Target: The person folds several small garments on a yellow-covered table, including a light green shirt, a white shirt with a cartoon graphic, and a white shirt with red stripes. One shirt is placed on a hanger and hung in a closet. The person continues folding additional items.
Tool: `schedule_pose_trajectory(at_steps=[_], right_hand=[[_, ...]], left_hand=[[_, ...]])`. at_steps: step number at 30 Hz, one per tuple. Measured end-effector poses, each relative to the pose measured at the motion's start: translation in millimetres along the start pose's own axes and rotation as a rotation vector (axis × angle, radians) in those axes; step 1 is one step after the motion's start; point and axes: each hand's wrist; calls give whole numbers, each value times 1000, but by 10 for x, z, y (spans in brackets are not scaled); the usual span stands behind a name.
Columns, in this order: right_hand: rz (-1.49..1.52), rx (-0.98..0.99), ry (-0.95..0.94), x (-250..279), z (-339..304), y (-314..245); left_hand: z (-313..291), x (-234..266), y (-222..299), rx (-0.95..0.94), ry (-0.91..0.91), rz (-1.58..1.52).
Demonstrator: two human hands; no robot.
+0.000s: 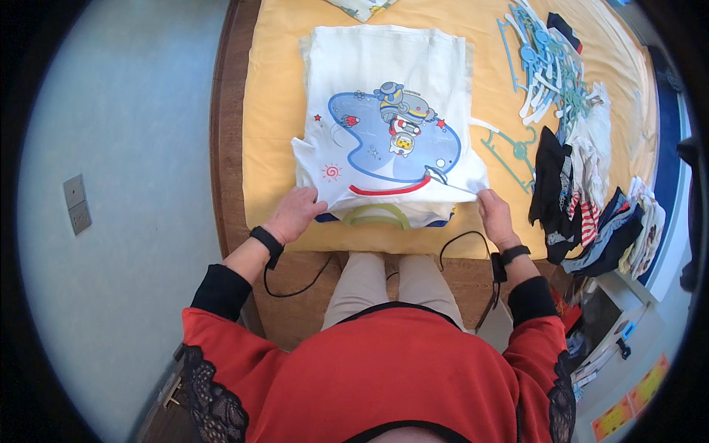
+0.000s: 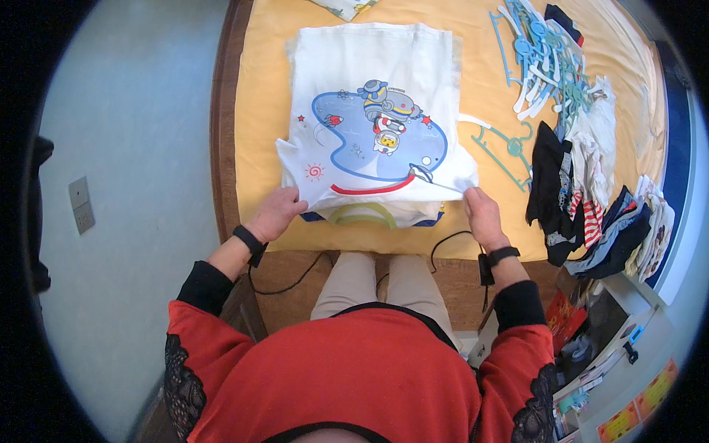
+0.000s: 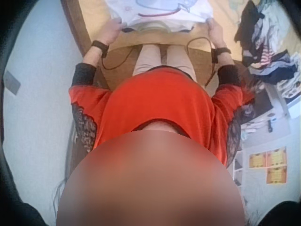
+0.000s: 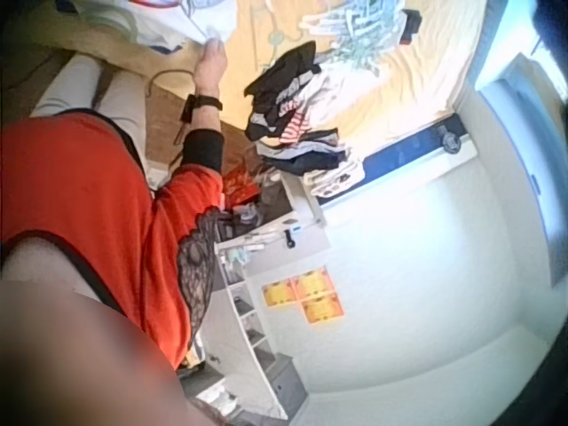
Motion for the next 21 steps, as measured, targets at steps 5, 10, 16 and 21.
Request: schedule_pose_trajectory(at_steps=[5, 10, 16, 21], right_hand=[[-7, 23, 87, 130, -101, 3], [-29, -70, -84, -143, -68, 154], [-87, -103, -291, -223, -15, 224], [-108, -44, -337, -54, 46, 155]], left_hand=[[-44, 64, 16, 28, -34, 11], [33, -179, -20, 12, -207, 45], [272, -364, -80, 91, -205, 102], [300, 119, 107, 93, -357, 283]])
Point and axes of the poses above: each hand's wrist, its own z-axis towards the middle knuckle, its own x-axis out of the back of the hand, y = z × x, and after that the axes turned 14 degrees about x, right-handed
